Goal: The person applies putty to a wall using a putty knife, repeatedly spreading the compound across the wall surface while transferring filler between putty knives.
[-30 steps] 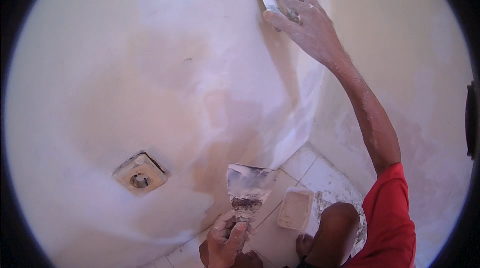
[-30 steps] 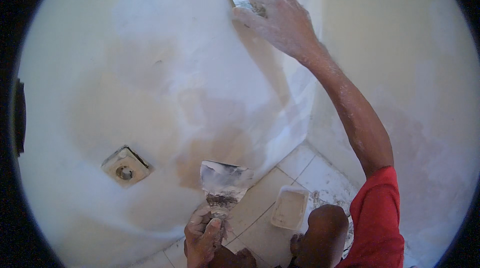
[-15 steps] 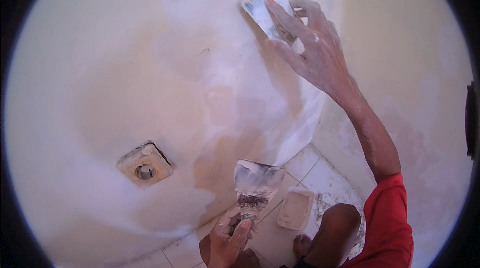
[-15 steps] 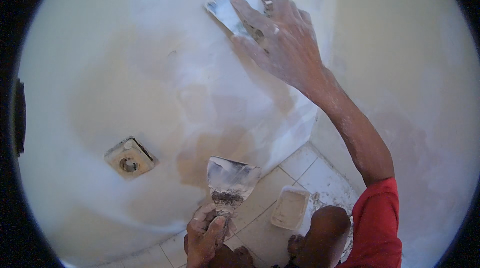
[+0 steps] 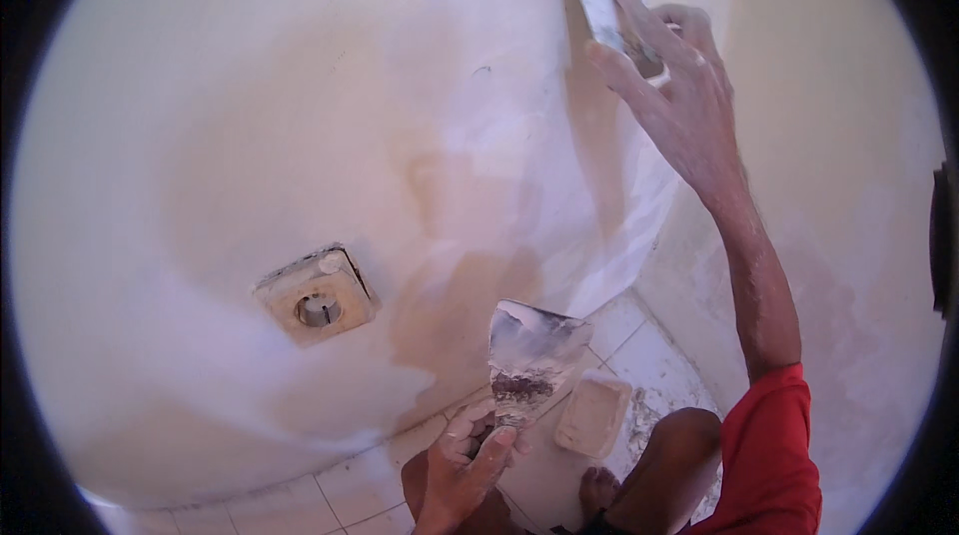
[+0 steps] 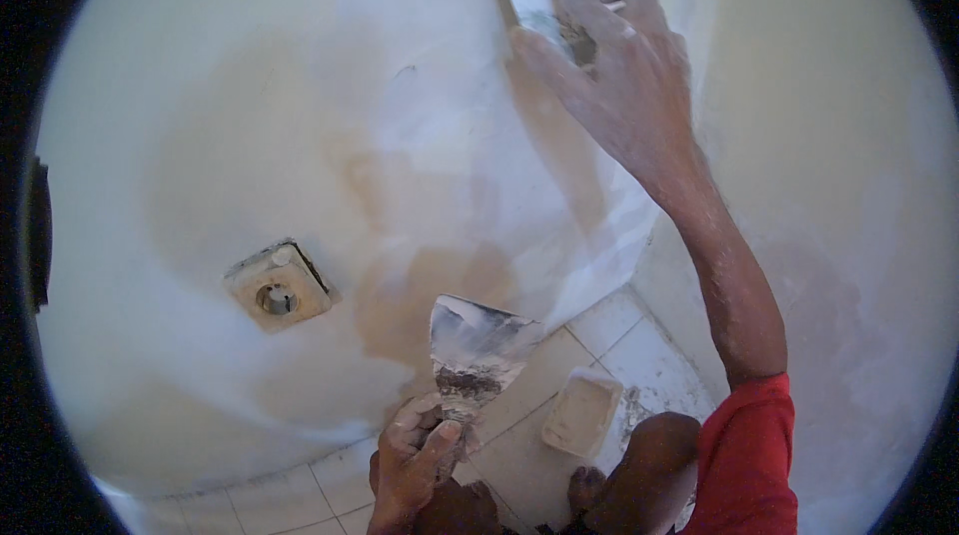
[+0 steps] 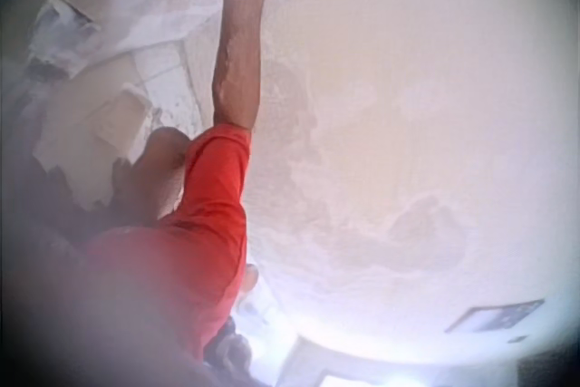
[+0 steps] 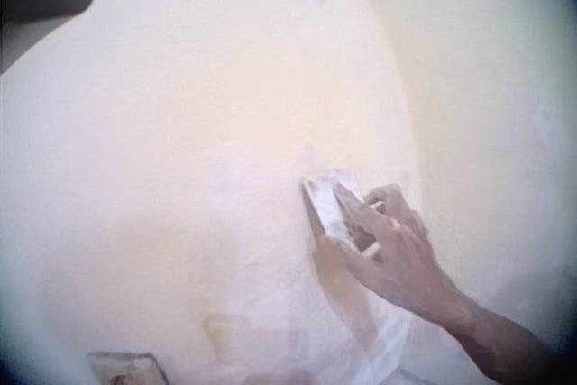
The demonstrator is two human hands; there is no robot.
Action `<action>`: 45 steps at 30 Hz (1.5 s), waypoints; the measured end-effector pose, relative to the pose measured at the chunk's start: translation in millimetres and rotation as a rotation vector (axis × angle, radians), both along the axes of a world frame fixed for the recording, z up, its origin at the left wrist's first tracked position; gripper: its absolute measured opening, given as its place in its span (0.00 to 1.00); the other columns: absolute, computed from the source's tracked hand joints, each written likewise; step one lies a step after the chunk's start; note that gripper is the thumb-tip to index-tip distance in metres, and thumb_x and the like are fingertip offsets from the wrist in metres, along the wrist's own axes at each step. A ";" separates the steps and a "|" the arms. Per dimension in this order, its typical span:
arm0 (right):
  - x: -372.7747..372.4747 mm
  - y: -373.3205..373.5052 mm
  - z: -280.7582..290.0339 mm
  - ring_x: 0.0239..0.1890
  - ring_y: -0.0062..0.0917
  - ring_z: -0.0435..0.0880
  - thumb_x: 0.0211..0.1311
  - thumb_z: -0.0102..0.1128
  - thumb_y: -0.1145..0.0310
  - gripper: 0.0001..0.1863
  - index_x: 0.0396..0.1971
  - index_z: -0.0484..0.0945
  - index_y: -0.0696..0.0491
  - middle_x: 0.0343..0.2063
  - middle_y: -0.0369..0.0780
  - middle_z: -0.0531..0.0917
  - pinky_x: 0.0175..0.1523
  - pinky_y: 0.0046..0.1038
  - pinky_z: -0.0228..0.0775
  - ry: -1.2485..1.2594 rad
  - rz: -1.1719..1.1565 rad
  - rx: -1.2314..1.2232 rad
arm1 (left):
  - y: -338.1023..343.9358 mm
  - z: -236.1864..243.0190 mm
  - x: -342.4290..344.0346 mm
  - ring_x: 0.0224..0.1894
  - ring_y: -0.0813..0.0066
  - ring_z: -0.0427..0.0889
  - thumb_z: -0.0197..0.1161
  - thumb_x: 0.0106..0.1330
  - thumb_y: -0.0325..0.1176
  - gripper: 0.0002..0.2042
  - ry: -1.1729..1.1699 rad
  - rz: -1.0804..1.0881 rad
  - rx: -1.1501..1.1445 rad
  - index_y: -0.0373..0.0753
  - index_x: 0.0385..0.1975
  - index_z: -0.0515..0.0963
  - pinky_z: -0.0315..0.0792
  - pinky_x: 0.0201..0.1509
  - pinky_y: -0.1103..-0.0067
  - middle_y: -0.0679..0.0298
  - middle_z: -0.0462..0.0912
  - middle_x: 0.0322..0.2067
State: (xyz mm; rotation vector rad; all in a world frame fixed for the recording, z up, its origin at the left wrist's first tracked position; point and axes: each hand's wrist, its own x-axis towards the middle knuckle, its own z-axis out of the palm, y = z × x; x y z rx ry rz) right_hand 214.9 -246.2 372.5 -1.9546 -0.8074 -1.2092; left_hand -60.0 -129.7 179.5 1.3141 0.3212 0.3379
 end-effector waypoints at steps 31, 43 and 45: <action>-25.0 -217.4 -391.2 0.27 0.21 0.83 0.62 0.59 0.58 0.17 0.38 0.82 0.58 0.27 0.37 0.85 0.26 0.34 0.74 1.624 0.589 0.062 | -19.6 3.6 59.5 0.26 0.83 0.75 0.68 0.58 0.31 0.16 0.484 -0.234 0.618 0.32 0.45 0.77 0.71 0.31 0.83 0.64 0.80 0.28; -55.5 -160.2 -494.6 0.26 0.49 0.81 0.51 0.59 0.55 0.22 0.28 0.80 0.64 0.25 0.56 0.82 0.36 0.45 0.74 1.552 0.344 -0.499 | -79.9 -277.9 89.6 0.30 0.84 0.74 0.66 0.61 0.30 0.18 0.382 -0.137 0.180 0.33 0.49 0.71 0.70 0.30 0.85 0.67 0.79 0.34; -54.2 -159.2 -496.9 0.29 0.47 0.82 0.52 0.59 0.56 0.21 0.29 0.82 0.62 0.27 0.55 0.83 0.40 0.46 0.73 1.535 0.312 -0.530 | -91.1 -287.5 94.7 0.30 0.84 0.73 0.66 0.61 0.28 0.18 0.377 -0.127 0.101 0.33 0.49 0.71 0.70 0.30 0.85 0.67 0.79 0.35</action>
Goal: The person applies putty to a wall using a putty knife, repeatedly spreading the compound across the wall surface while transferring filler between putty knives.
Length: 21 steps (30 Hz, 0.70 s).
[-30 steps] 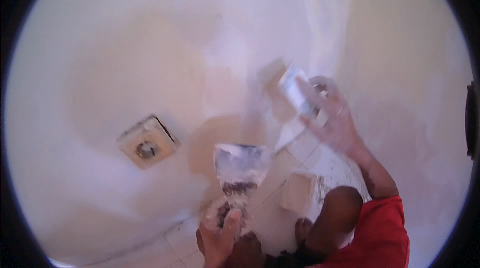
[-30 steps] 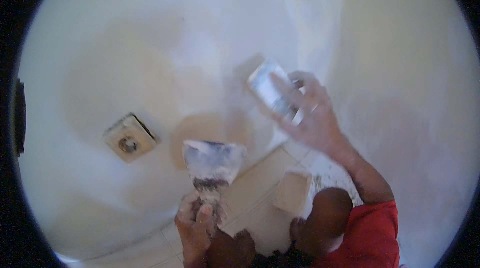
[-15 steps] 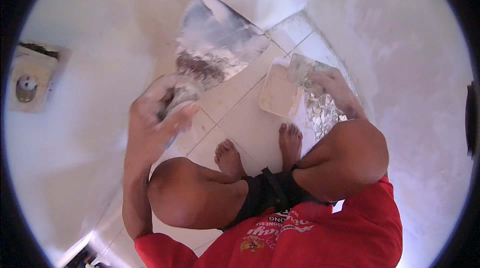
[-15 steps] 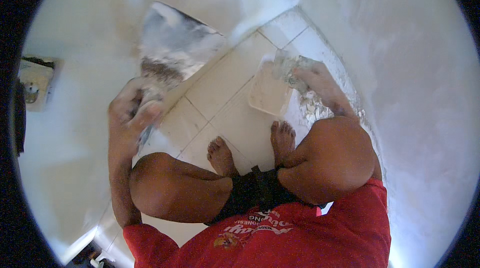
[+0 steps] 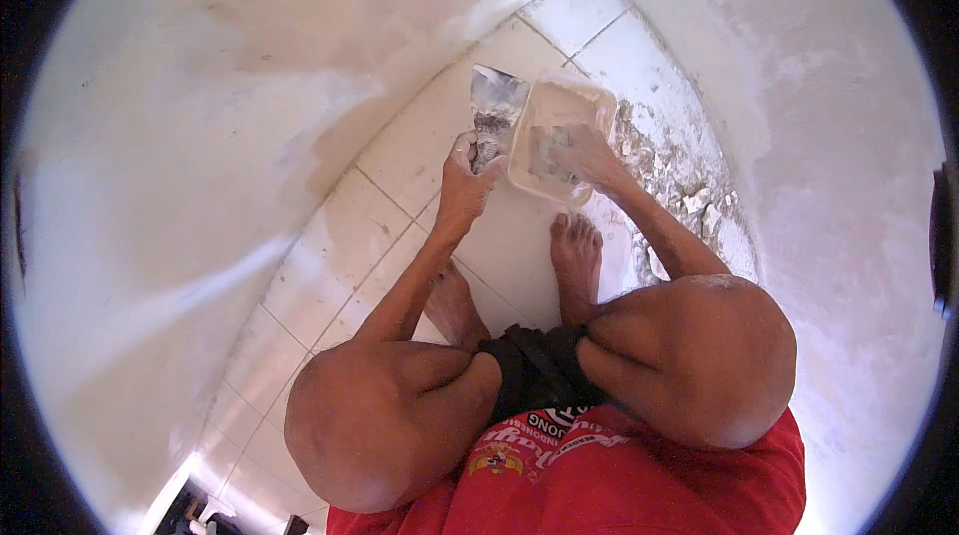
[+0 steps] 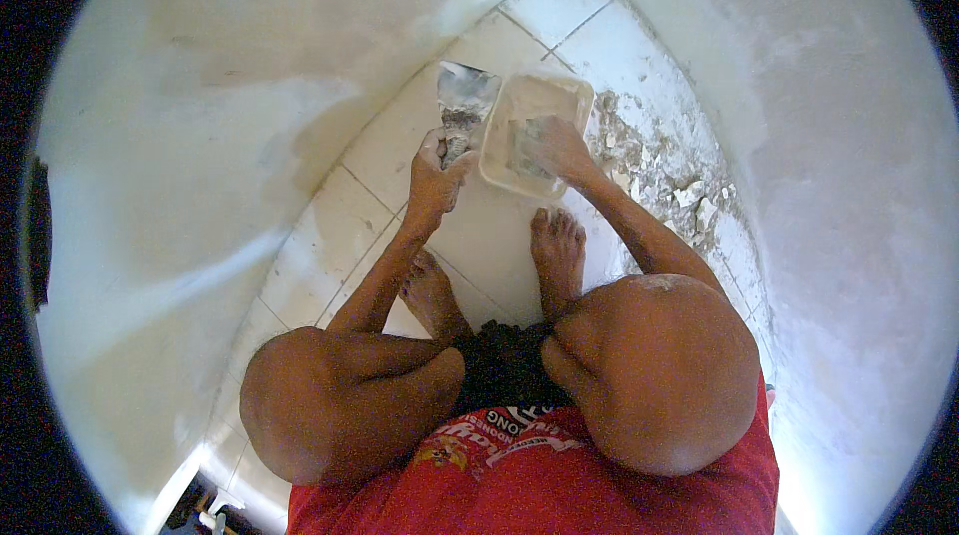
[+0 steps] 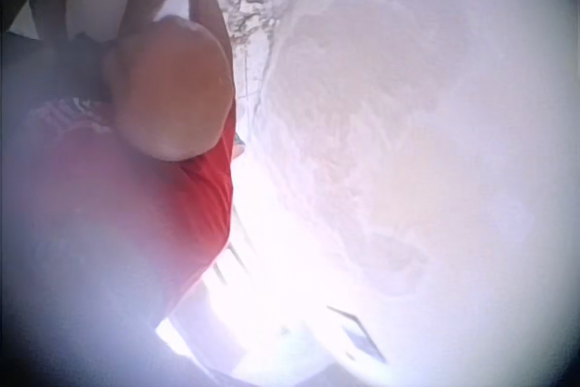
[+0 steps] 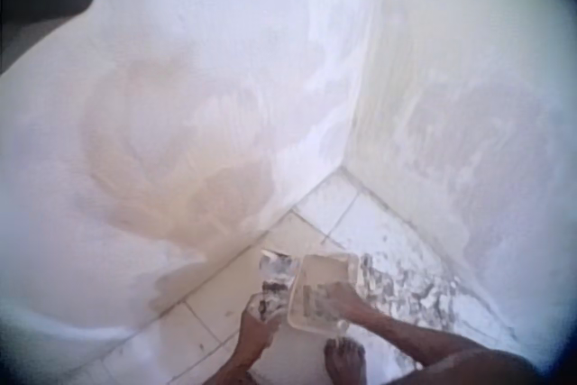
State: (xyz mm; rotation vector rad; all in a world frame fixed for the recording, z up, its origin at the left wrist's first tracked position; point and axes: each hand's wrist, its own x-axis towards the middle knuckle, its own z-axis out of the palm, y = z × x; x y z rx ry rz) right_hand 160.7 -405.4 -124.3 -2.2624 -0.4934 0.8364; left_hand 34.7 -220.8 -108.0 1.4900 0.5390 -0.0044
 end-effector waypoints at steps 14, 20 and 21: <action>-14.5 15.8 -10.9 0.27 0.29 0.84 0.53 0.67 0.65 0.15 0.33 0.82 0.63 0.28 0.44 0.84 0.30 0.35 0.76 0.377 -0.395 0.075 | -8.6 -38.2 1.1 0.33 0.81 0.76 0.63 0.62 0.24 0.16 -0.112 0.131 -0.047 0.33 0.49 0.70 0.72 0.36 0.83 0.64 0.80 0.38; -14.8 -18.3 36.2 0.28 0.24 0.80 0.59 0.67 0.66 0.15 0.41 0.79 0.61 0.30 0.39 0.82 0.29 0.27 0.76 0.584 -0.602 0.274 | -1.4 -30.2 -4.6 0.24 0.83 0.72 0.66 0.63 0.29 0.13 -0.067 0.148 0.200 0.34 0.44 0.73 0.68 0.25 0.83 0.64 0.82 0.30; -8.6 -36.0 50.4 0.27 0.23 0.80 0.58 0.67 0.67 0.14 0.39 0.80 0.61 0.30 0.40 0.83 0.29 0.26 0.74 0.581 -0.658 0.309 | -3.0 -22.6 -2.4 0.22 0.84 0.72 0.64 0.64 0.30 0.12 -0.093 0.179 0.117 0.34 0.44 0.73 0.67 0.24 0.83 0.65 0.81 0.29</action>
